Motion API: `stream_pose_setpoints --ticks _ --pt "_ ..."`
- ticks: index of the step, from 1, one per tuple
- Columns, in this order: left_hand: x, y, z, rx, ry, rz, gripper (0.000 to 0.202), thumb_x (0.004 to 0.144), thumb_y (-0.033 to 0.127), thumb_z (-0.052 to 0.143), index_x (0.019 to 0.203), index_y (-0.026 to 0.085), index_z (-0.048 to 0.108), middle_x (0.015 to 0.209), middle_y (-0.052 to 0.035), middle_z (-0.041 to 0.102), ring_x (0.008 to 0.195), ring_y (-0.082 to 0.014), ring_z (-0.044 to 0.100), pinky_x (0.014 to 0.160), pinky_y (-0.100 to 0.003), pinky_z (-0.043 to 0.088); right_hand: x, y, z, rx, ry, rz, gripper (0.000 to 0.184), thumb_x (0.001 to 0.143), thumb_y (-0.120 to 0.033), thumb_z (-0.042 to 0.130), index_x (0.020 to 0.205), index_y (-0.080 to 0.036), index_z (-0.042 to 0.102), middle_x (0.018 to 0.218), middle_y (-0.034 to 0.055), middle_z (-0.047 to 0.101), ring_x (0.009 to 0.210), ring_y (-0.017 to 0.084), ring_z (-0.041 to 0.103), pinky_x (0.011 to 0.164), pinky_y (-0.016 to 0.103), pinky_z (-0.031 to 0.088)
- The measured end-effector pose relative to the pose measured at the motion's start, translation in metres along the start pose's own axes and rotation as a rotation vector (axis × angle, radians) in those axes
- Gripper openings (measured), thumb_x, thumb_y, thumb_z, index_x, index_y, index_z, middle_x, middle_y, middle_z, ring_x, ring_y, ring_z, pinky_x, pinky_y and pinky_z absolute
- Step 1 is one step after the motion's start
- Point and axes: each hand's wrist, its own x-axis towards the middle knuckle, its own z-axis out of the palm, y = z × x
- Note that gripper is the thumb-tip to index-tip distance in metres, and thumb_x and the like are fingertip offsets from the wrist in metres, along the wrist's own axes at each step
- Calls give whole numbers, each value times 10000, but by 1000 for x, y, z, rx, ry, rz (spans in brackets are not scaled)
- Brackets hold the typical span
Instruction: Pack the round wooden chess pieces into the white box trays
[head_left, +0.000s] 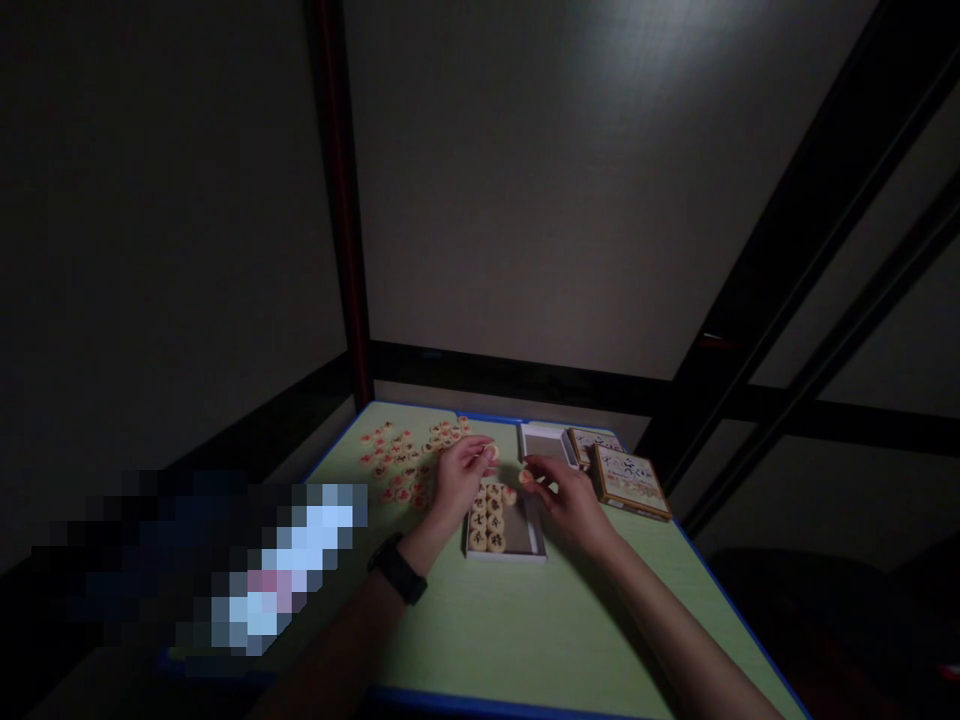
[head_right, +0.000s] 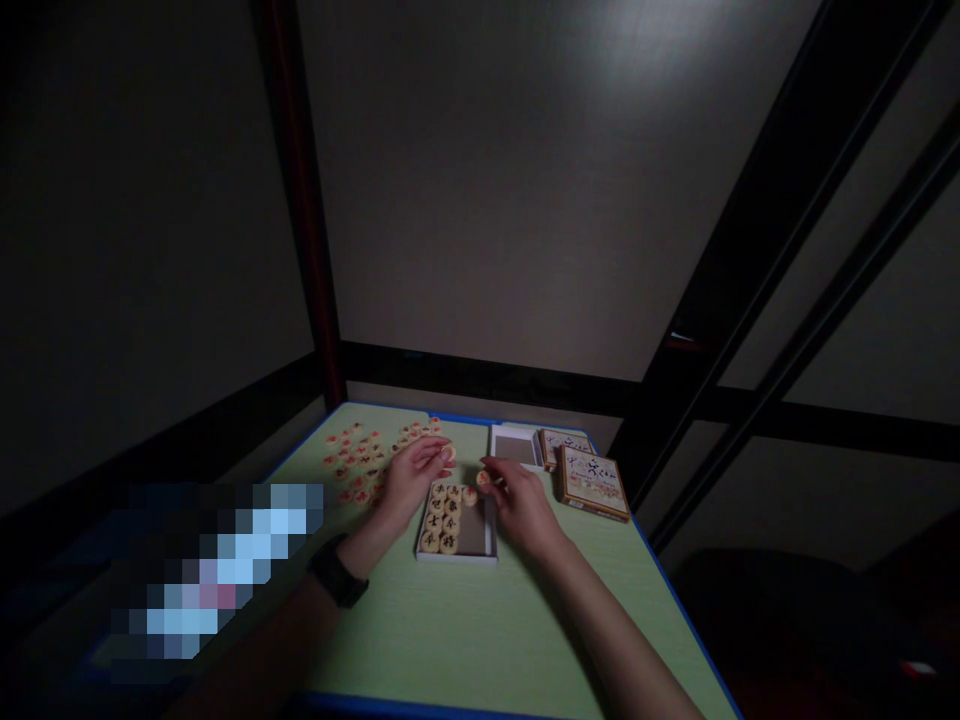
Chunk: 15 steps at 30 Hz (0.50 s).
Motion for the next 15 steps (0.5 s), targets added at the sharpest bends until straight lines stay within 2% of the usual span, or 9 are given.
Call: stream_pose_setpoints --ticks 4,6,11,15 --pt "2 -2 -2 6 19 0 278 675 338 792 836 145 672 757 -45 714 668 -162 689 603 -257 586 0 0 -2 -190 -211 -18 91 829 -170 647 894 -179 711 851 72 724 827 208 658 760 297 497" --pt "2 -3 -2 7 14 -6 305 669 362 799 841 143 673 757 -43 713 668 -156 688 600 -248 581 0 -2 -1 -283 -272 -27 83 813 -136 642 837 -173 712 823 78 705 815 209 636 748 287 479" --pt "2 -5 0 -7 7 -42 344 640 385 817 837 143 672 759 -34 709 654 -147 685 579 -236 578 1 -9 1 -399 -340 -74 172 806 -66 574 780 -180 700 752 75 683 840 228 604 744 285 444" --pt "2 -6 1 20 -3 -40 335 649 390 816 832 145 679 767 -42 715 671 -154 689 585 -238 581 1 -12 3 -464 -330 -16 166 824 -94 572 794 -177 712 749 89 675 787 227 601 700 283 427"
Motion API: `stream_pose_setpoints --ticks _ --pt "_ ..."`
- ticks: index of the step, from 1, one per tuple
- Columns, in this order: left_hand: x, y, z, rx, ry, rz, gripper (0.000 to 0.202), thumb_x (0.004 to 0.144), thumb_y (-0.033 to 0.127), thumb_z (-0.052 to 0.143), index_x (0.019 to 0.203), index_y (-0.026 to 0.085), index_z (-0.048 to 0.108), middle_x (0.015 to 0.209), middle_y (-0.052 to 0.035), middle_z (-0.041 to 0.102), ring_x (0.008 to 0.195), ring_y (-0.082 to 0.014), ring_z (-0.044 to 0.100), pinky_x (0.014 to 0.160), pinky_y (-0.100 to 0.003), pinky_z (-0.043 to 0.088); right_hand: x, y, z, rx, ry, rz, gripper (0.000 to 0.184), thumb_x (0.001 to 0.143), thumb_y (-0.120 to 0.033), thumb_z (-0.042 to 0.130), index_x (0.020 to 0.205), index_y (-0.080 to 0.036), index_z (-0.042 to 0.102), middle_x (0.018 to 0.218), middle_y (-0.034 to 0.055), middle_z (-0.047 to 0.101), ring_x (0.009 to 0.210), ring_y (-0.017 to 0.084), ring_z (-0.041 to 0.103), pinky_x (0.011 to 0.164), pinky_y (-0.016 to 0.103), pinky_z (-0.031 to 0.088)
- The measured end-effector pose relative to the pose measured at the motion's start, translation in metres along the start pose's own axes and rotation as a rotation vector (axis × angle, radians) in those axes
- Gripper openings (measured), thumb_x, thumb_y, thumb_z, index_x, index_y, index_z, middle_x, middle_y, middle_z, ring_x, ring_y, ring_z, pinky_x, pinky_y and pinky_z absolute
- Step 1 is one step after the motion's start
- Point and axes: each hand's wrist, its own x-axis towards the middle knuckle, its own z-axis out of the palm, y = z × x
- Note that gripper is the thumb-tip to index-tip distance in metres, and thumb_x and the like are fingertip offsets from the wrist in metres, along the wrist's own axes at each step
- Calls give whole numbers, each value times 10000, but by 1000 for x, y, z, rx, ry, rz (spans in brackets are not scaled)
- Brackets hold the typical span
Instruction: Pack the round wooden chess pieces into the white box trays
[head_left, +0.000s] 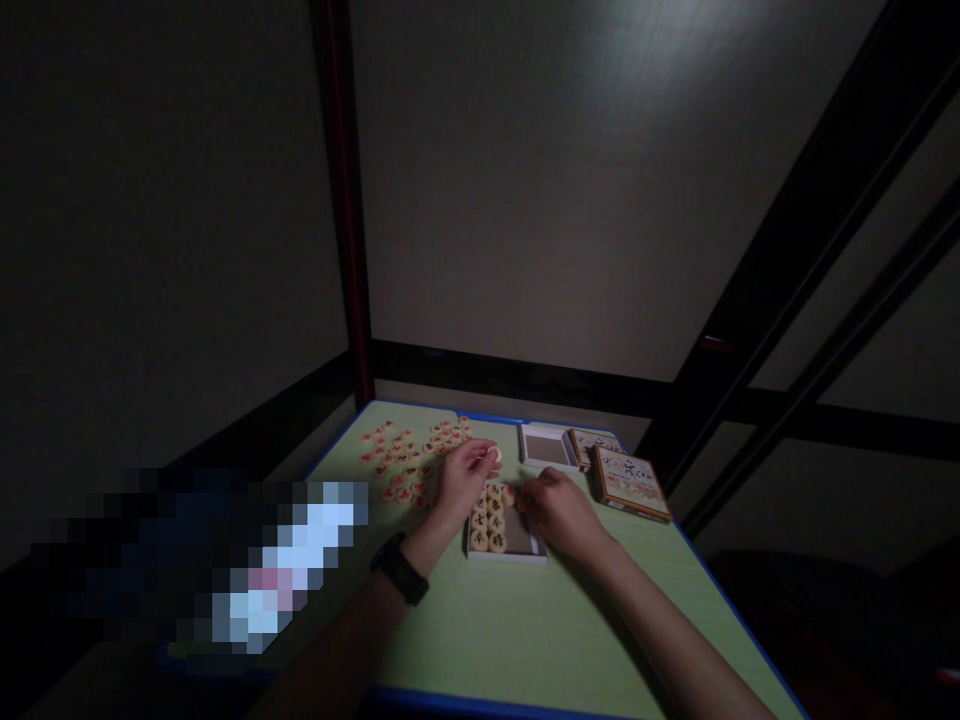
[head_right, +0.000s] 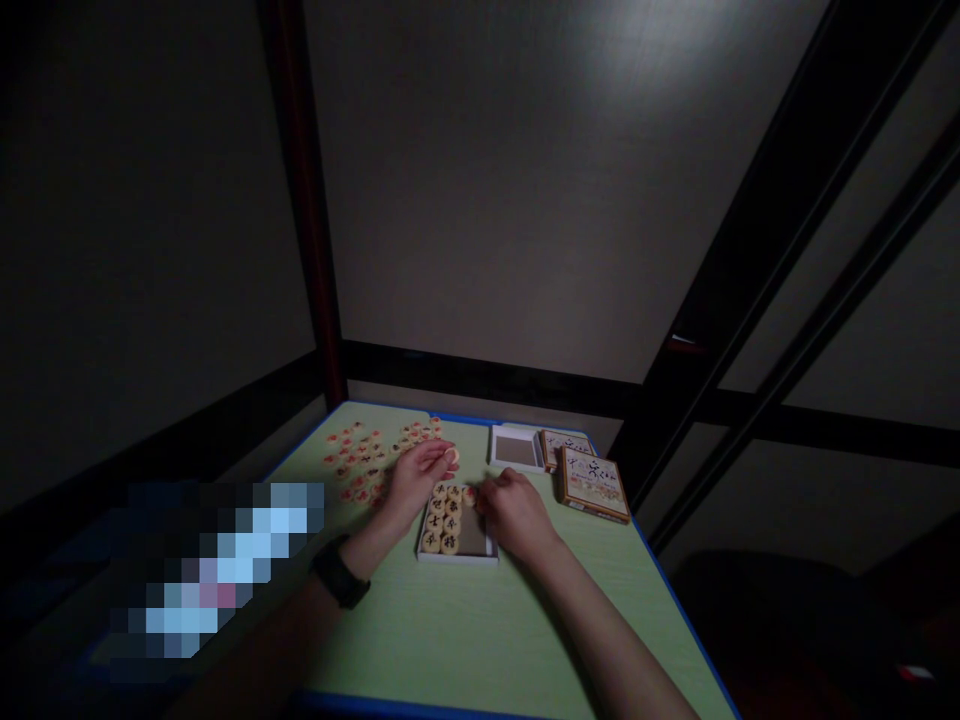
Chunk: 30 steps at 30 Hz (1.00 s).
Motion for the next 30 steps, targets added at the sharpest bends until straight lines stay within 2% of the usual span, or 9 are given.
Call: stream_pose_setpoints --ticks 3,12,20,22,25,30 --pt "0 -1 0 5 -7 -7 331 654 383 813 838 142 680 769 -48 718 681 -160 692 587 -244 585 0 -2 2 28 -12 57 167 830 -99 573 805 -174 719 774 89 684 769 213 612 683 267 421" --pt "0 -3 1 -8 -10 -48 272 658 303 803 836 137 680 769 -45 723 672 -157 696 600 -251 590 2 -4 10 83 2 102 203 859 -56 513 835 -155 689 881 78 663 760 169 624 679 241 417" --pt "0 -4 1 5 -29 -43 258 671 283 802 853 134 697 771 -46 733 663 -154 701 615 -246 593 3 -2 14 132 31 101 205 819 -12 517 814 -151 667 865 77 642 746 168 614 670 240 429" --pt "0 -5 0 -6 -42 -49 249 681 273 799 863 133 704 795 -53 742 669 -157 706 654 -263 603 2 0 13 179 77 104 194 814 -26 527 853 -156 666 868 74 651 758 174 620 684 247 446" --pt "-1 -7 0 -22 -84 -68 225 711 266 779 883 134 718 862 -68 753 687 -166 717 718 -306 615 1 3 11 280 220 95 221 807 -86 581 994 -179 652 892 64 672 807 195 633 737 284 489" --pt "-3 -7 3 -51 -165 -114 168 710 239 766 830 130 724 834 -67 743 720 -183 717 738 -350 621 0 1 11 420 381 -22 314 873 -167 551 1183 -201 590 1012 86 677 825 199 648 779 343 542"
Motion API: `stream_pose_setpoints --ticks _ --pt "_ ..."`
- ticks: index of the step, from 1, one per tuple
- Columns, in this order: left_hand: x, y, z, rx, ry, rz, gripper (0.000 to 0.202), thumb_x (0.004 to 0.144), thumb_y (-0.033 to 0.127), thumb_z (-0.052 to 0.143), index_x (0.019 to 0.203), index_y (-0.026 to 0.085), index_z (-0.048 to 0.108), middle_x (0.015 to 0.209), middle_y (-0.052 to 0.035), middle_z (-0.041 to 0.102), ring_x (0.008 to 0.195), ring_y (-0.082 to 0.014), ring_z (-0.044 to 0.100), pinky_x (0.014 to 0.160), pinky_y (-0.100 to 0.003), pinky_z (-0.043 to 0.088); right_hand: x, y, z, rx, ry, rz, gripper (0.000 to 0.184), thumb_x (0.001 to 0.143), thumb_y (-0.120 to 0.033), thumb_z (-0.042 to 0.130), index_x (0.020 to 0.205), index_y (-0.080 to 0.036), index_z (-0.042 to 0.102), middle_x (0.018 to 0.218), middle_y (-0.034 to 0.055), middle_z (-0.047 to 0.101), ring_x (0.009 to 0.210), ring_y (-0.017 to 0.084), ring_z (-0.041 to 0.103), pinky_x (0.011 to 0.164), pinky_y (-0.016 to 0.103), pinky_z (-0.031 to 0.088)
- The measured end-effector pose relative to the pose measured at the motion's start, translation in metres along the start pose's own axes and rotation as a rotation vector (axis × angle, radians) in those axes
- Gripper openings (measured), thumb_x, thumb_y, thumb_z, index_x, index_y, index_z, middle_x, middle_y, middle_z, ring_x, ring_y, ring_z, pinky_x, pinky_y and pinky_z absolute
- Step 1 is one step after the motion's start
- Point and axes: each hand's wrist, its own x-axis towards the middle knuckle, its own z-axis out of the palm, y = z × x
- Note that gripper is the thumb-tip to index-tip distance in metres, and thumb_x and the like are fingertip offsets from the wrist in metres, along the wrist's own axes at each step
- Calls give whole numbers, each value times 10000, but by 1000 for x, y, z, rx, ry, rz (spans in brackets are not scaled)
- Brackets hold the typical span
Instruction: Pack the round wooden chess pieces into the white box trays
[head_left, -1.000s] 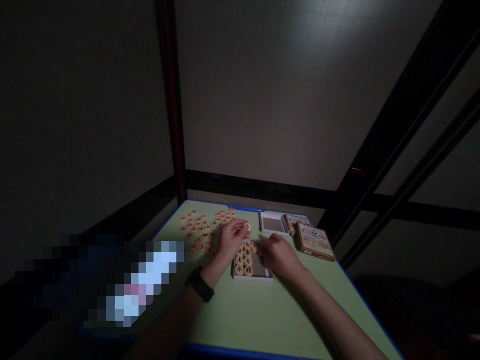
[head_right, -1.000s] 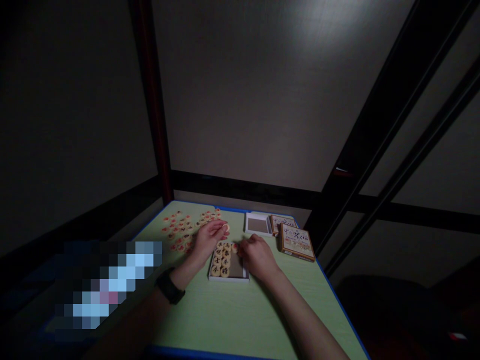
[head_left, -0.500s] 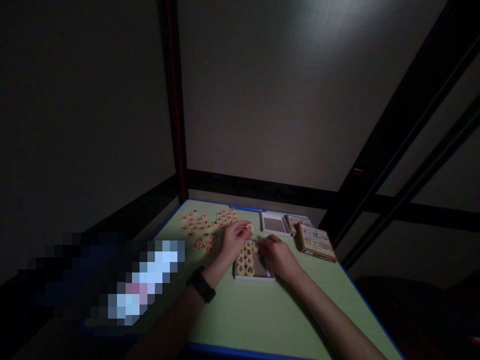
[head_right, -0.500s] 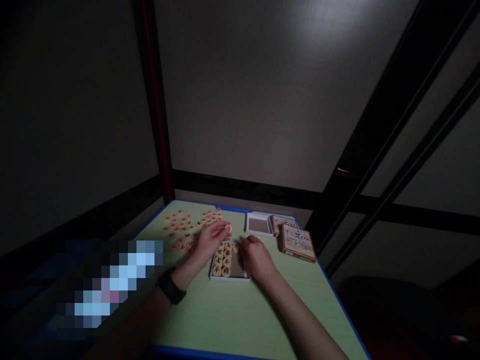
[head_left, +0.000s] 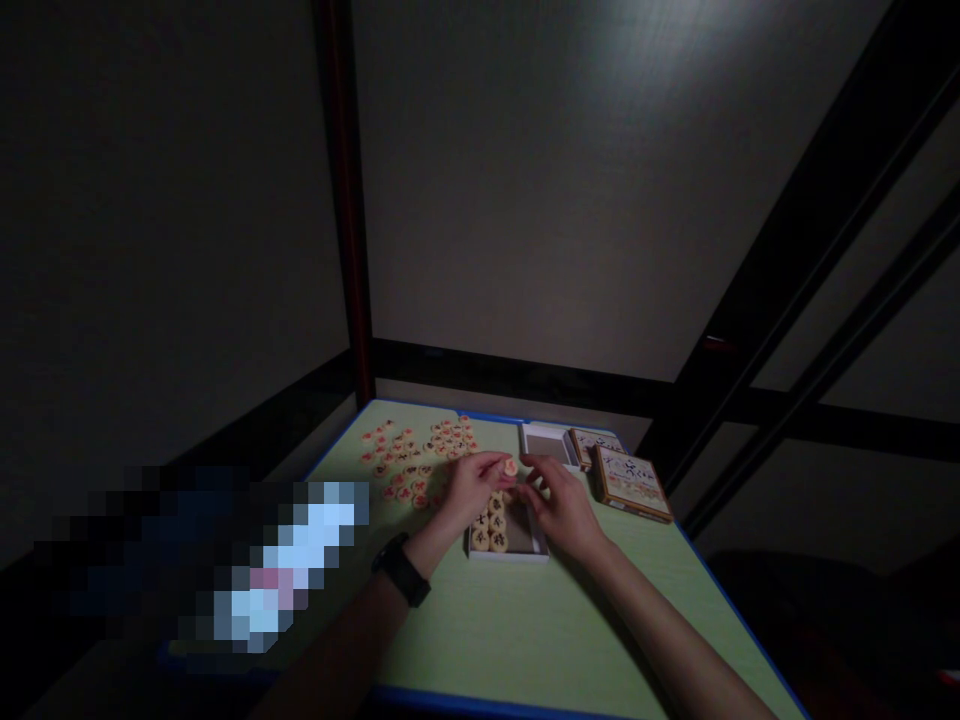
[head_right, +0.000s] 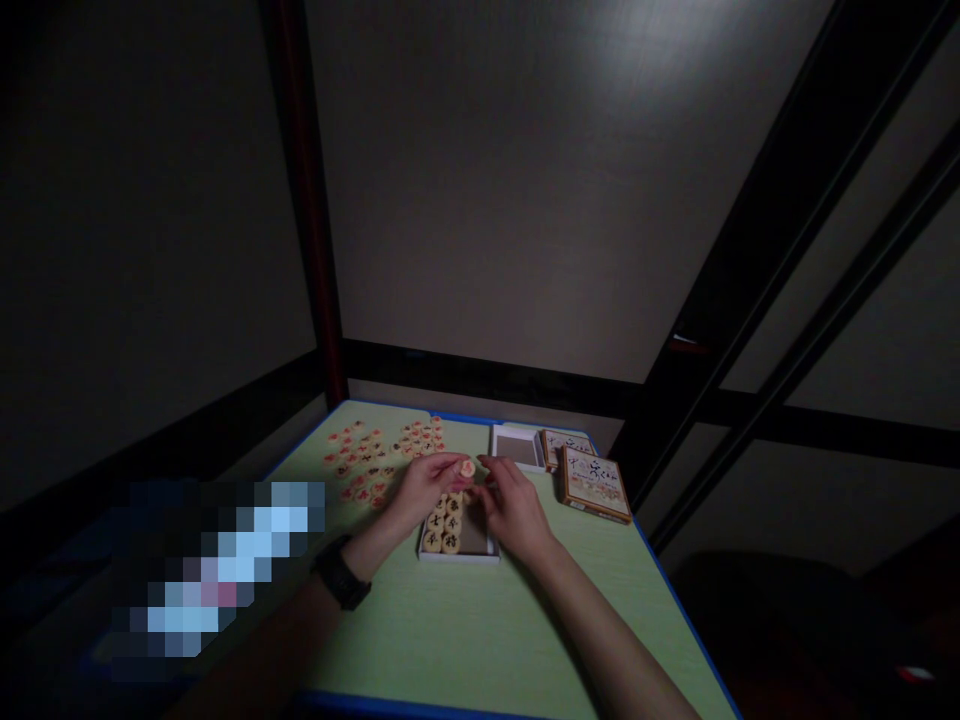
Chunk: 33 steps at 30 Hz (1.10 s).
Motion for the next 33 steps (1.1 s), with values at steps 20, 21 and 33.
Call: stream_pose_setpoints --ticks 20,21,33 --pt "-1 11 0 297 150 182 196 693 98 700 877 165 698 786 -43 722 756 -159 687 720 -252 545 4 16 -5 -61 -128 99 152 780 -113 628 900 -176 698 889 64 669 820 198 636 753 302 502" --pt "0 11 -1 314 174 194 194 697 84 683 872 166 699 774 -37 718 747 -157 683 720 -252 538 4 18 -3 -72 -149 138 169 755 -97 638 886 -174 711 872 60 670 809 197 635 750 301 499" --pt "3 11 -1 327 241 227 221 706 15 575 824 165 686 740 -14 703 703 -141 663 667 -228 510 5 13 6 -63 -250 252 341 673 -53 635 970 -170 755 830 44 658 717 178 604 700 290 492"
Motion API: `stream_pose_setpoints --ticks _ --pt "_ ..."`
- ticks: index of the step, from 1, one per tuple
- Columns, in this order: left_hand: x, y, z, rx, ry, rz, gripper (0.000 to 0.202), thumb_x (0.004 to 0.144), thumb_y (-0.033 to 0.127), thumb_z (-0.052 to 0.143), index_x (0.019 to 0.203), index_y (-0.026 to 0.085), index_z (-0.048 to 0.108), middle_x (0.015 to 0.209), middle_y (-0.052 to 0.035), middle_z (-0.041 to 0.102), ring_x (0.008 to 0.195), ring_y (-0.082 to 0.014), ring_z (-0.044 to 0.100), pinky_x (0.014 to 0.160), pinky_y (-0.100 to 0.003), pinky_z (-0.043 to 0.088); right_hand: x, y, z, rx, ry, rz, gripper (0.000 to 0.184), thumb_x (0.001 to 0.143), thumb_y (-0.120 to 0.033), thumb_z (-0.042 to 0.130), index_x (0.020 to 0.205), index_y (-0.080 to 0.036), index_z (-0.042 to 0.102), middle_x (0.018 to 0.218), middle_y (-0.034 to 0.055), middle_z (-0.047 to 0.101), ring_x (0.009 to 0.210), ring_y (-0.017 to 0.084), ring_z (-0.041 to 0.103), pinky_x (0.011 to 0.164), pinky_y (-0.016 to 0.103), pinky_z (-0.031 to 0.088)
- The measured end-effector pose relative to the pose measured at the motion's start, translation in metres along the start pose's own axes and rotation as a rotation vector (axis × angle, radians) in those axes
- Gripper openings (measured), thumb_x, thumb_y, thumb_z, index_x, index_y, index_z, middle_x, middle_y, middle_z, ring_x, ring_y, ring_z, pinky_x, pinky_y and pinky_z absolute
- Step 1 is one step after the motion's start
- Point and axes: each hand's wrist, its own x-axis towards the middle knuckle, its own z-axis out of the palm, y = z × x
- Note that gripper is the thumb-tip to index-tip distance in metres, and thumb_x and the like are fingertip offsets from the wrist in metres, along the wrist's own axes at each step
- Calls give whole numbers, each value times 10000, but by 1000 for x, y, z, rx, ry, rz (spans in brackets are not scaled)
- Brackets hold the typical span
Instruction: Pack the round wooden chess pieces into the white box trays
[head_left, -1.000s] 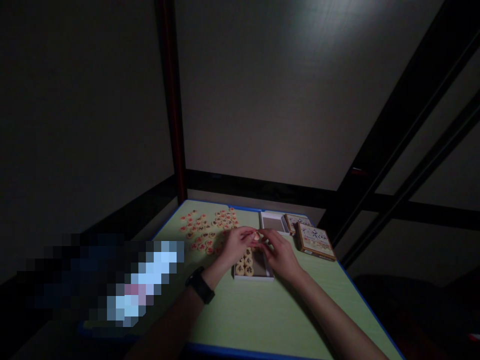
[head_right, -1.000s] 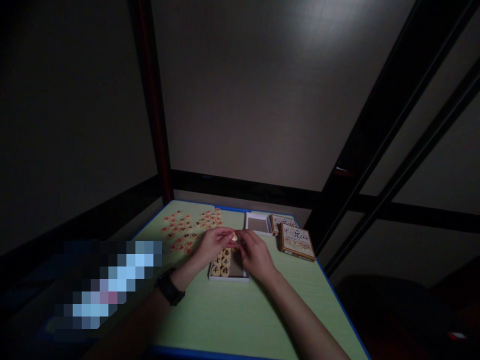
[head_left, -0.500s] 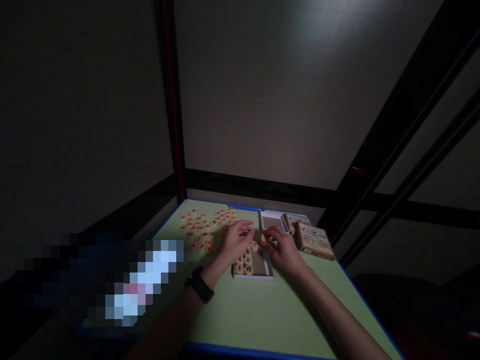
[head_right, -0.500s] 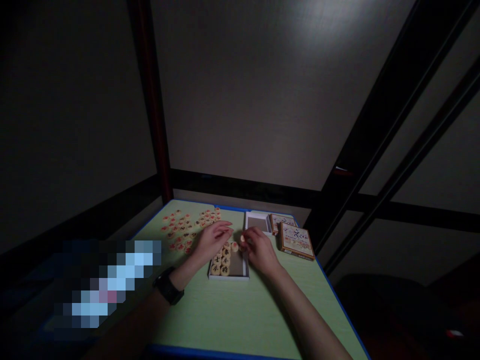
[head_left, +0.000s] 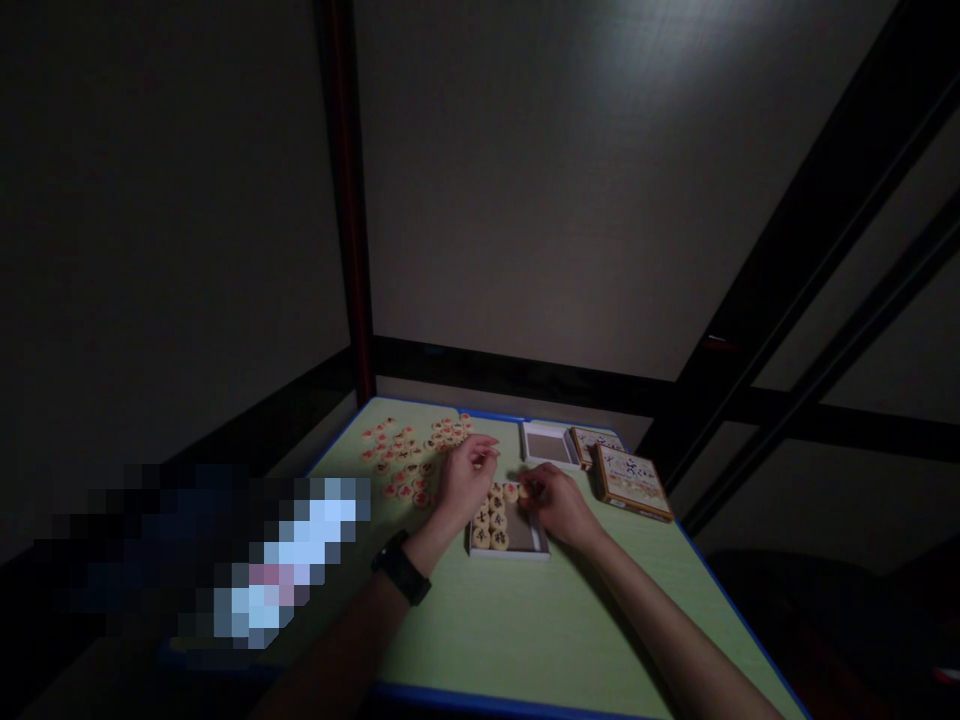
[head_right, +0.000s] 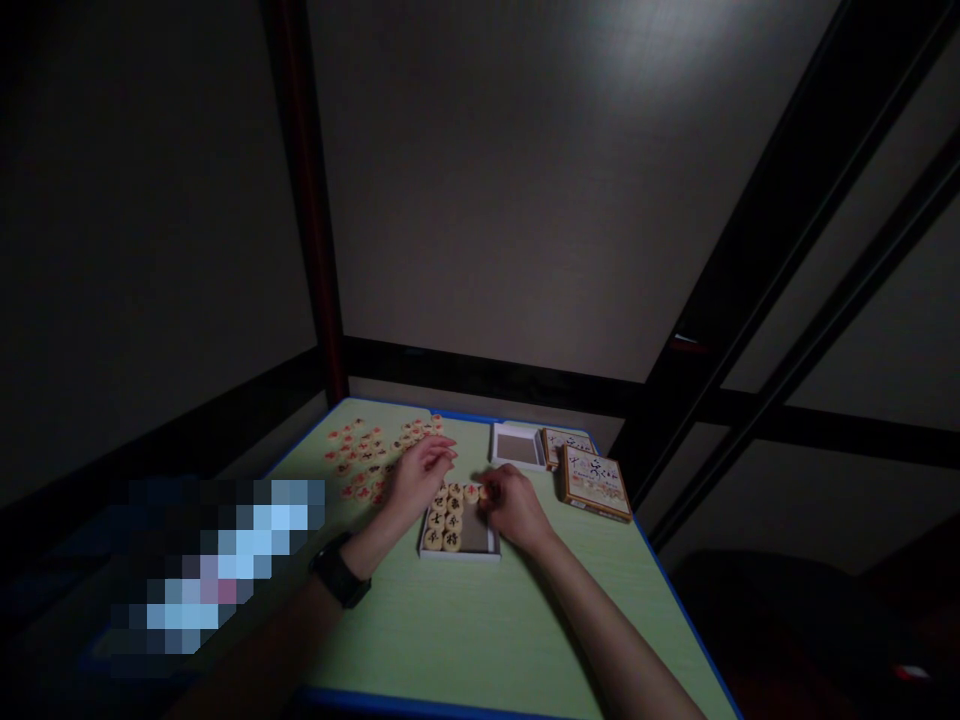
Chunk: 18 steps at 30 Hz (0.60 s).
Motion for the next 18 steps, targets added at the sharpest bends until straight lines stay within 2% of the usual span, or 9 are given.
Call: stream_pose_setpoints --ticks 5,8,11,18 --pt "1 -4 0 13 -18 3 209 716 12 579 823 160 680 761 -15 710 718 -137 673 678 -227 516 -1 -2 1 -6 -20 16 406 660 -45 662 1040 -162 744 937 69 657 809 193 616 788 305 494" --pt "1 -8 0 31 -40 17 190 724 24 593 825 160 679 776 -22 713 727 -142 677 684 -236 523 -1 -2 4 -23 -16 -5 378 684 -66 672 1047 -149 737 954 84 646 855 208 616 814 314 487" --pt "1 -11 1 58 -52 23 176 729 28 599 814 160 678 769 -24 712 724 -146 677 677 -238 524 -1 0 6 -21 -8 -20 348 694 -73 670 1026 -152 738 922 78 641 830 206 612 786 311 485" --pt "-1 -9 1 90 -72 11 140 755 51 597 810 155 673 775 -30 713 744 -148 677 693 -242 518 1 2 5 40 -23 -39 421 663 4 594 1026 -153 738 882 70 662 783 199 623 730 300 491"
